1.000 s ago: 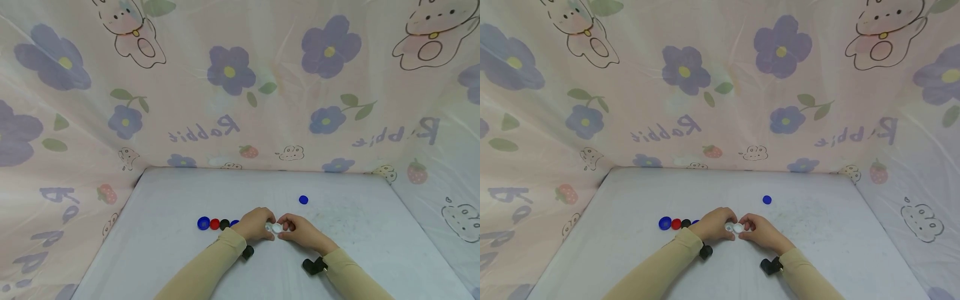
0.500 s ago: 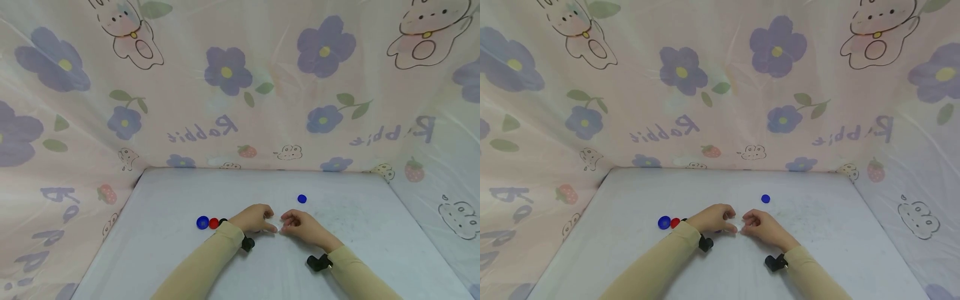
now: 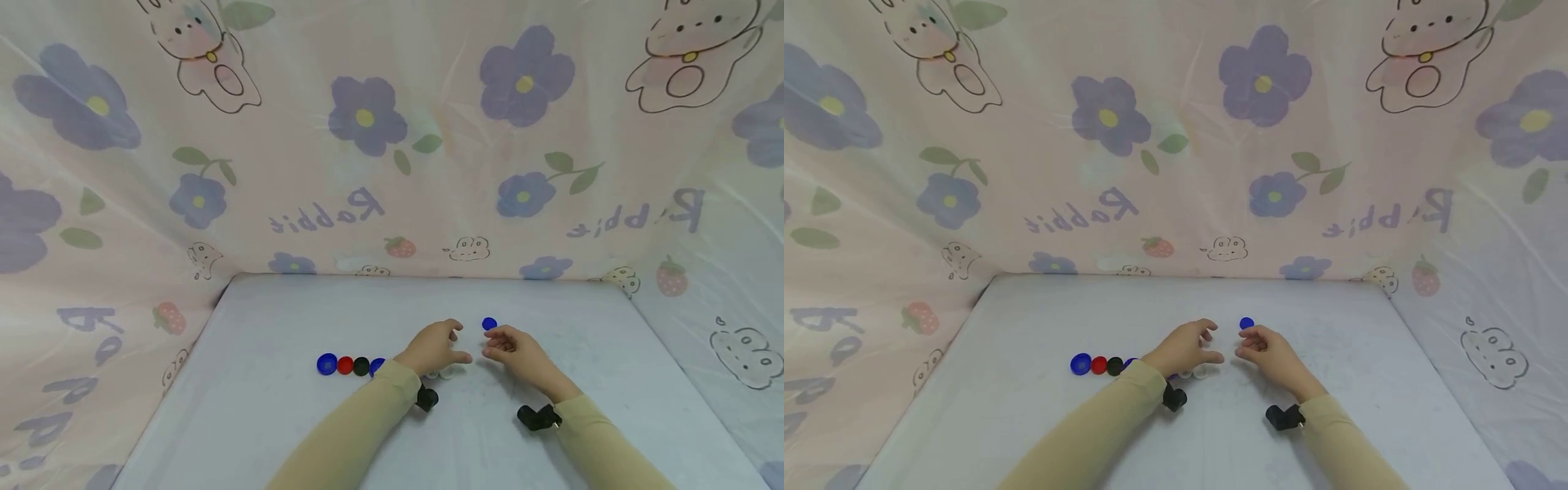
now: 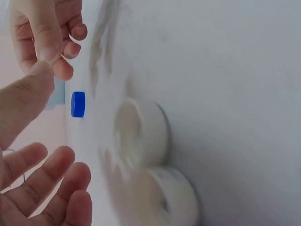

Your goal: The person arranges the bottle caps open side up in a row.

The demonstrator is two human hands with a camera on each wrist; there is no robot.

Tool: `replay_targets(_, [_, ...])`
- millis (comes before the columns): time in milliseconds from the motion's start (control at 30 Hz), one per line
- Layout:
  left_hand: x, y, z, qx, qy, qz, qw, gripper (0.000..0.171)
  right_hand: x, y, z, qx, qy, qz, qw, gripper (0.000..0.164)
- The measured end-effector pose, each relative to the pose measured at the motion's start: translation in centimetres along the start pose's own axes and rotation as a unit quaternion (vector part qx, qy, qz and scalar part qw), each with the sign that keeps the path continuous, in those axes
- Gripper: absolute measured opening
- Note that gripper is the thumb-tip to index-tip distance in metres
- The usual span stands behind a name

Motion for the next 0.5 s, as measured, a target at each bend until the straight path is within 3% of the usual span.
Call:
replay_targets(233, [0.6, -1.5, 1.3, -0.017, -0.020, 0.001, 0.9996, 0.068, -1.4, -1.7, 0.8, -0.005, -0.033, 0.002, 0.999, 0.047])
replay_targets(500, [1.3, -1.3, 3.1, -0.028, -0.065, -0.037, 0.9968, 0.063, -2.2, -2.9, 1.8, 0.017, -0.051, 0.008, 0.999, 0.053])
Point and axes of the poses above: each hand's wrist, its own z-axis towards the middle knuckle, its own x-axis out of the palm, y = z × x, the point moved 10 cm from there along z, towards the middle knuckle, and after that the axes turned 12 degrees about -z, right-handed, at the moved point
